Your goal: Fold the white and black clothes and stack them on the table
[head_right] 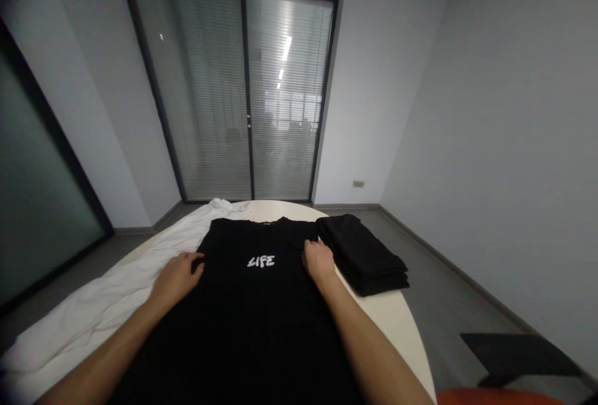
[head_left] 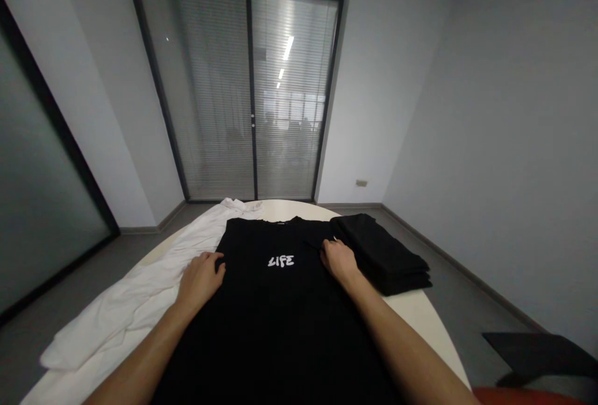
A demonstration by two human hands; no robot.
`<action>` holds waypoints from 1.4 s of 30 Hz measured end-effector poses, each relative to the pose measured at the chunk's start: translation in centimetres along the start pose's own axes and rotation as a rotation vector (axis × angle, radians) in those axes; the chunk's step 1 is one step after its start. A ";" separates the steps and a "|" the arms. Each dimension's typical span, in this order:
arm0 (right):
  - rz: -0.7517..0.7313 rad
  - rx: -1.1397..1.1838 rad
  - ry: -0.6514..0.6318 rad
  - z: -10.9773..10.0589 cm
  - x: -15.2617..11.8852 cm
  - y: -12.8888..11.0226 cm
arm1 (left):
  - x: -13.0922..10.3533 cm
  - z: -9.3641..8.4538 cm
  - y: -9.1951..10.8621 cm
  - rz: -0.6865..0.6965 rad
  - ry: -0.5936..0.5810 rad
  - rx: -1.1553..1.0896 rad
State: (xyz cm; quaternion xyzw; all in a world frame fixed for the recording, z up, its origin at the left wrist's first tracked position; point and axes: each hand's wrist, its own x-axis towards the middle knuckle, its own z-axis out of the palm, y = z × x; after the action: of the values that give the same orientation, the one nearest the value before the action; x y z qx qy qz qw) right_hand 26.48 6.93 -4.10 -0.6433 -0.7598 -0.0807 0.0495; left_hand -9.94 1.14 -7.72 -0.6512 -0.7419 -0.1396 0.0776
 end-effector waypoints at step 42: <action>0.013 0.080 0.098 -1.1 -0.3 0.6 | -0.4 -0.7 0.8 0.009 -0.007 0.067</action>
State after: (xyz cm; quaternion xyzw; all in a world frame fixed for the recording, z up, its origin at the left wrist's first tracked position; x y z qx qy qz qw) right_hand 27.12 6.56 -3.06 -0.6410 -0.7548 -0.0815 0.1127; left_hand -9.09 0.61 -7.11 -0.6521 -0.7434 -0.1122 0.0975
